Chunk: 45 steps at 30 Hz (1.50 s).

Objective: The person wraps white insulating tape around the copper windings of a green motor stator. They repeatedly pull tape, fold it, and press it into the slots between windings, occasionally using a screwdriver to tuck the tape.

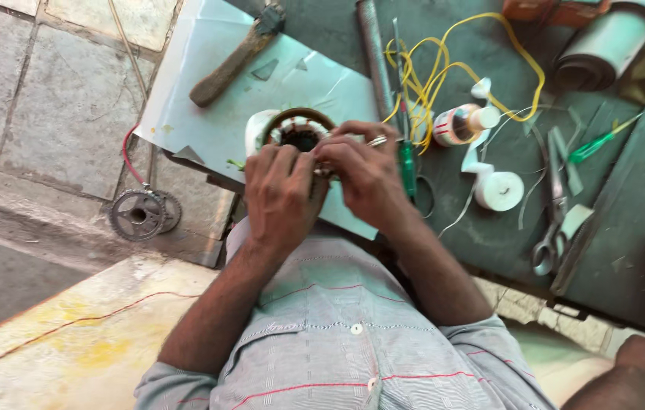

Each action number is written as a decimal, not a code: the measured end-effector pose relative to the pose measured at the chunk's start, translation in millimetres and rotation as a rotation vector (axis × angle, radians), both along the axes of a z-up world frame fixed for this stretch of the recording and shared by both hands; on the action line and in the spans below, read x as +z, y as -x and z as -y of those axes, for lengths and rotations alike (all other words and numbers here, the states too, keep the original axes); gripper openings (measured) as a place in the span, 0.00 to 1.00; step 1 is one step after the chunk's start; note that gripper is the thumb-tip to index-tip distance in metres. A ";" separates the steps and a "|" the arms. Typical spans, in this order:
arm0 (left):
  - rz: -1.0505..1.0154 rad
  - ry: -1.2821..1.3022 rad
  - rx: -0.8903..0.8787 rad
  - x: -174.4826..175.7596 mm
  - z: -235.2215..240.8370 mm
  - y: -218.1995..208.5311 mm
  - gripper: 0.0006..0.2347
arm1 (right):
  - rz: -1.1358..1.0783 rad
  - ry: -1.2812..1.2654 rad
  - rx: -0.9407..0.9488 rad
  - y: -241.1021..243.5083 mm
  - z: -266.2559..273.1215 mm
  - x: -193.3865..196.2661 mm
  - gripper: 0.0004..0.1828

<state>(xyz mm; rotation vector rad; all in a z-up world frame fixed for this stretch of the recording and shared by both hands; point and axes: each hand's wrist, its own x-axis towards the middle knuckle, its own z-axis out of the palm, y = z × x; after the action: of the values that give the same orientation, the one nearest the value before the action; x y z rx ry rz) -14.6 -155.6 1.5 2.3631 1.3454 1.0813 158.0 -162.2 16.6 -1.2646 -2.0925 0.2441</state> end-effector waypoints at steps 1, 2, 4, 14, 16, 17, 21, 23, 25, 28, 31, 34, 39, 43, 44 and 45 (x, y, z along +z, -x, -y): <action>0.002 0.002 0.025 -2.3 2.8 -2.0 0.09 | -0.043 0.022 0.003 1.3 1.6 -3.1 0.16; -0.008 0.000 0.044 -4.6 5.6 -4.2 0.09 | -0.086 0.044 0.007 2.4 2.3 -6.7 0.17; -0.028 -0.007 0.074 -7.5 9.6 -7.4 0.08 | -0.127 0.052 -0.004 2.5 0.6 -13.2 0.18; -0.088 -0.177 -0.003 -5.2 18.7 2.6 0.11 | -0.104 0.209 0.042 -3.0 -10.2 -10.4 0.10; -0.121 -0.123 -0.025 -0.2 18.5 4.9 0.09 | -0.114 0.185 0.049 1.9 -8.7 -8.5 0.10; -0.092 -0.039 -0.017 3.2 16.6 3.5 0.08 | -0.145 0.164 0.046 0.7 -8.7 -6.4 0.10; -0.045 0.343 -0.005 16.5 7.8 6.3 0.09 | -0.226 0.036 -0.009 -0.8 4.8 -2.8 0.13; -0.127 0.497 -0.022 18.4 -0.5 9.1 0.11 | -0.187 0.042 -0.042 -2.0 13.6 -2.8 0.12; -0.281 0.586 -0.056 17.5 -9.7 8.5 0.13 | -0.121 0.078 -0.061 -4.6 20.0 -1.7 0.11; -0.365 0.538 -0.151 14.7 -23.9 10.0 0.13 | -0.028 0.128 -0.045 -6.4 25.3 0.3 0.11; -0.297 0.593 -0.194 12.4 -29.7 16.3 0.13 | -0.046 0.093 -0.037 -1.4 27.5 -2.3 0.15; -0.289 0.657 -0.170 10.2 -28.6 17.0 0.13 | -0.061 0.076 -0.112 9.1 28.7 -8.9 0.16; -0.227 0.653 -0.162 14.2 -26.0 16.4 0.11 | 0.048 0.086 -0.227 22.2 31.0 -3.4 0.06; -0.234 0.409 -0.272 14.9 -30.2 20.3 0.06 | 0.144 0.135 -0.186 25.1 27.1 13.5 0.07; -0.225 0.414 -0.268 13.3 -30.2 21.4 0.06 | 0.178 0.144 -0.175 26.9 26.8 16.1 0.07; -0.216 0.418 -0.261 12.0 -33.3 21.3 0.06 | 0.213 0.152 -0.161 28.4 23.2 17.9 0.08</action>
<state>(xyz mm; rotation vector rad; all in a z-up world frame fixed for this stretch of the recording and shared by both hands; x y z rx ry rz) -36.0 -122.3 13.4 2.2930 1.1448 0.4325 129.6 -185.4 34.6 -1.6029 -2.1673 0.2071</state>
